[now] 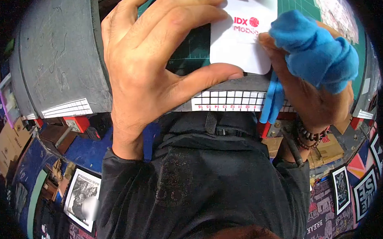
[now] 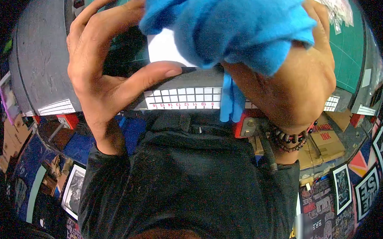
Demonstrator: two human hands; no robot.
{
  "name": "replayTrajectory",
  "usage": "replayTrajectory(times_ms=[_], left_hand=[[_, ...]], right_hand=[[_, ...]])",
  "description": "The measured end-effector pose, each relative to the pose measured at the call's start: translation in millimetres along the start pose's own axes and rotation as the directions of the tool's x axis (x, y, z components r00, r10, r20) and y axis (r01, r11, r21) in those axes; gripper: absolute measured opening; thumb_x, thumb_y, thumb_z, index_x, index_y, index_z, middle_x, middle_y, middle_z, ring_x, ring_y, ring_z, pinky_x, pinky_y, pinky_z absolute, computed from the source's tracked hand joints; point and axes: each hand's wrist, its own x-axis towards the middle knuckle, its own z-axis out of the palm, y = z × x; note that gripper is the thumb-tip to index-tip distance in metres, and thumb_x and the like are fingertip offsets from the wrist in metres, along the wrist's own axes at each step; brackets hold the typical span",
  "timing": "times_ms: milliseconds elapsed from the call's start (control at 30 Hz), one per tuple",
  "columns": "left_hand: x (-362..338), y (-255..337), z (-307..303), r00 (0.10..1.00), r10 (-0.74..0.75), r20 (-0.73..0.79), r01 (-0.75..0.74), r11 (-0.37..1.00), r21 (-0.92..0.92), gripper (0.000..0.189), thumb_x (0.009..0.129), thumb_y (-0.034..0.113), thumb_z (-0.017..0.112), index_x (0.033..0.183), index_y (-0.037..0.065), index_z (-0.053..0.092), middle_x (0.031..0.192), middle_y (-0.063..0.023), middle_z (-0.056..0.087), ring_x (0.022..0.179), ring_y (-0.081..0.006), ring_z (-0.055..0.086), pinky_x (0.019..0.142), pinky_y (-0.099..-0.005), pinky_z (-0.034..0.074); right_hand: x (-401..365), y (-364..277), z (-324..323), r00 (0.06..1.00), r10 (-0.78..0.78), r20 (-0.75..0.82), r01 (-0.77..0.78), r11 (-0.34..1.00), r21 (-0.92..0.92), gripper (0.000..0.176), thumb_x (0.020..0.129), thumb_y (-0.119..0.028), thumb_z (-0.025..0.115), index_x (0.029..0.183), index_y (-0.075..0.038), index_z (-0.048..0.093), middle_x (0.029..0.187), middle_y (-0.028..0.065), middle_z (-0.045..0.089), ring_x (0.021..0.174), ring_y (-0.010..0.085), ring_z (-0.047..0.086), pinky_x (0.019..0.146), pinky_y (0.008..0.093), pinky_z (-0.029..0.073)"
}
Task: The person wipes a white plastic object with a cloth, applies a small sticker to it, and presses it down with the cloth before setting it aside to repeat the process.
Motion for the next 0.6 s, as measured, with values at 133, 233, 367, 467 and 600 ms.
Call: replayTrajectory(times_ms=[133, 233, 367, 467, 600], left_hand=[[0, 0, -1, 1.000, 0.003, 0.006, -0.003, 1.000, 0.001, 0.056, 0.067, 0.044, 0.094, 0.106, 0.008, 0.076, 0.112, -0.0070, 0.077, 0.110, -0.0214, 0.068, 0.107, -0.0456, 0.043], [0, 0, -1, 1.000, 0.005, 0.013, -0.005, 1.000, 0.003, 0.056, 0.067, 0.044, 0.094, 0.106, 0.008, 0.076, 0.111, -0.0071, 0.077, 0.110, -0.0214, 0.068, 0.107, -0.0456, 0.043], [1, 1, -1, 1.000, 0.009, 0.018, -0.009, 1.000, 0.008, 0.056, 0.067, 0.044, 0.094, 0.106, 0.008, 0.076, 0.111, -0.0072, 0.077, 0.109, -0.0214, 0.068, 0.107, -0.0457, 0.043], [1, 1, -1, 1.000, 0.009, 0.019, -0.009, 1.000, 0.009, 0.057, 0.067, 0.044, 0.094, 0.106, 0.008, 0.075, 0.111, -0.0073, 0.077, 0.109, -0.0214, 0.068, 0.107, -0.0458, 0.043], [1, 2, -1, 1.000, 0.007, 0.021, -0.007, 1.000, 0.014, 0.057, 0.067, 0.044, 0.094, 0.106, 0.008, 0.075, 0.111, -0.0074, 0.077, 0.109, -0.0214, 0.068, 0.107, -0.0459, 0.043]], right_hand=[[-1, 7, 8, 0.992, -0.055, -0.114, 0.057, 0.998, 0.020, 0.036, 0.083, 0.004, 0.083, 0.115, 0.001, 0.068, 0.109, 0.0160, 0.075, 0.095, 0.0228, 0.076, 0.082, 0.0327, 0.060], [5, -7, 13, 0.986, 0.012, -0.167, 0.002, 0.997, 0.082, 0.034, 0.083, 0.004, 0.083, 0.114, 0.001, 0.068, 0.108, 0.0124, 0.075, 0.092, 0.0191, 0.075, 0.080, 0.0306, 0.059], [-10, 9, 13, 0.975, 0.214, -0.062, -0.152, 0.842, 0.517, 0.031, 0.084, 0.002, 0.083, 0.111, 0.000, 0.068, 0.105, 0.0087, 0.075, 0.091, 0.0165, 0.074, 0.079, 0.0285, 0.059], [-9, 1, 21, 0.968, 0.196, -0.159, -0.143, 0.945, 0.294, 0.032, 0.084, 0.001, 0.083, 0.112, -0.001, 0.068, 0.103, 0.0069, 0.075, 0.091, 0.0153, 0.073, 0.080, 0.0278, 0.058], [-7, 0, 21, 0.965, 0.147, -0.218, -0.102, 0.973, 0.207, 0.033, 0.084, 0.003, 0.084, 0.112, -0.001, 0.068, 0.102, 0.0065, 0.075, 0.091, 0.0149, 0.073, 0.080, 0.0270, 0.058]])
